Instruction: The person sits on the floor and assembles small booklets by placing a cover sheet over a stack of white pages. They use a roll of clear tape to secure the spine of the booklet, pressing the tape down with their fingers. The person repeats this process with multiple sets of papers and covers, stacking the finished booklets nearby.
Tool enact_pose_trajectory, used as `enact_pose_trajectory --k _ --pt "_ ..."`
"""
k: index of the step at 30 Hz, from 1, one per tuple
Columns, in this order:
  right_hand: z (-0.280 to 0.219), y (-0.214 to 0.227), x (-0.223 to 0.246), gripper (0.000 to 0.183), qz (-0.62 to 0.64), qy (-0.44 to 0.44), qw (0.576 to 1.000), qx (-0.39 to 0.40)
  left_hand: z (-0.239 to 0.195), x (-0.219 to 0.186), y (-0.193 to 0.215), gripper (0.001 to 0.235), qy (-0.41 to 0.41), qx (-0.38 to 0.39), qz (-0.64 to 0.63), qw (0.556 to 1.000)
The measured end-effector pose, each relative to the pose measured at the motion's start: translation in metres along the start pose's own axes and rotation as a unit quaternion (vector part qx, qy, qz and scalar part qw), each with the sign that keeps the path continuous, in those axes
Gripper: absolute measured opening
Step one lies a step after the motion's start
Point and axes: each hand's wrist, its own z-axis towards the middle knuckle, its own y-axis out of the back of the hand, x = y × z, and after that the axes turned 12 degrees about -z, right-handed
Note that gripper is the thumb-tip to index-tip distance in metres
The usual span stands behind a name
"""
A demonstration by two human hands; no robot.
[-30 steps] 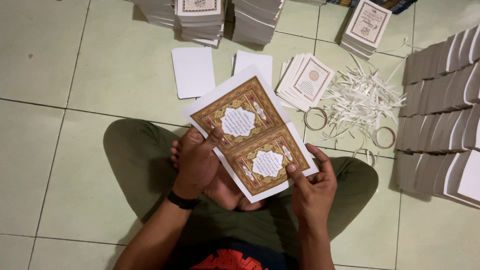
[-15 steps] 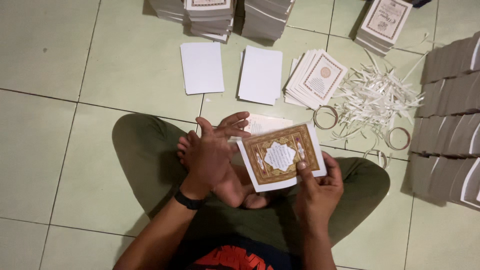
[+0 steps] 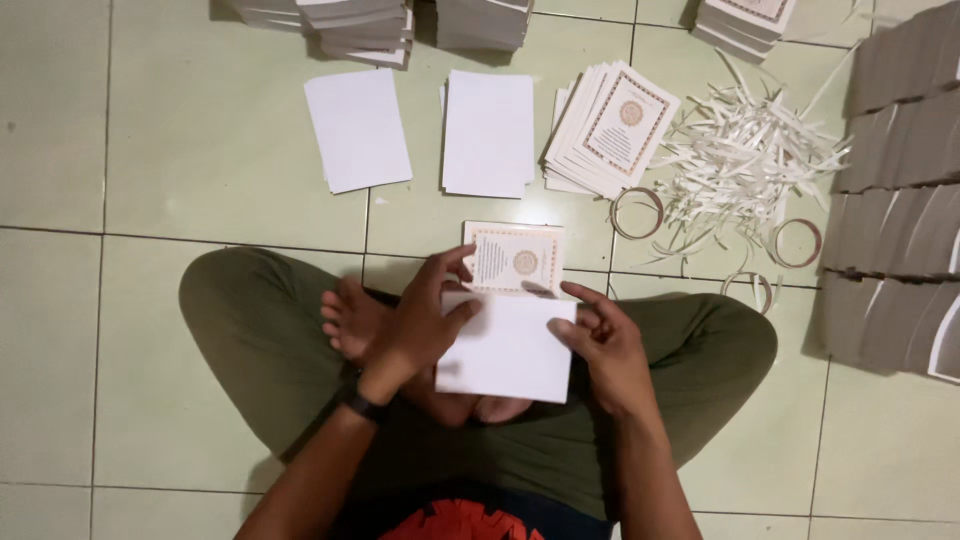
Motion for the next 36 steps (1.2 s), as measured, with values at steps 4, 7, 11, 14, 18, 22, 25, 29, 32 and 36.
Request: enact_pose_trajectory --k 4,7,11,14,18,22,25,29,32,36 --pt "0.056 -0.01 -0.005 0.044 -0.078 -0.014 0.994 -0.072 0.042 0.043 -0.014 0.057 0.131 -0.16 -0.128 0.97" --pt "0.11 -0.002 -0.056 0.037 -0.104 -0.05 0.983 -0.144 0.062 0.075 -0.021 0.038 0.172 -0.193 -0.158 0.953" --pt "0.122 -0.011 -0.079 0.023 -0.115 -0.043 0.979 -0.163 0.071 0.093 -0.034 0.042 0.133 -0.267 -0.128 0.946" --pt "0.122 -0.016 -0.073 0.024 -0.152 -0.043 0.976 -0.153 0.08 0.118 -0.033 0.046 0.095 -0.316 -0.137 0.934" --pt "0.119 -0.017 -0.061 0.022 -0.177 -0.045 0.97 -0.161 0.076 0.116 -0.038 0.027 0.066 -0.31 -0.029 0.948" --pt "0.129 -0.013 -0.08 0.024 -0.177 -0.052 0.968 -0.169 0.078 0.097 -0.043 0.028 0.069 -0.328 -0.026 0.942" --pt "0.135 -0.014 -0.091 0.024 -0.185 -0.04 0.964 -0.189 0.082 0.092 -0.044 0.029 0.092 -0.352 -0.048 0.93" --pt "0.132 -0.015 -0.079 0.02 -0.207 -0.034 0.958 -0.195 0.087 0.102 -0.042 0.032 0.116 -0.359 -0.046 0.925" --pt "0.134 -0.015 -0.082 0.02 -0.21 -0.03 0.956 -0.201 0.089 0.101 -0.043 0.03 0.116 -0.357 -0.055 0.925" --pt "0.132 -0.019 -0.074 0.02 -0.214 -0.042 0.953 -0.211 0.089 0.087 -0.045 0.029 0.12 -0.366 -0.055 0.921"
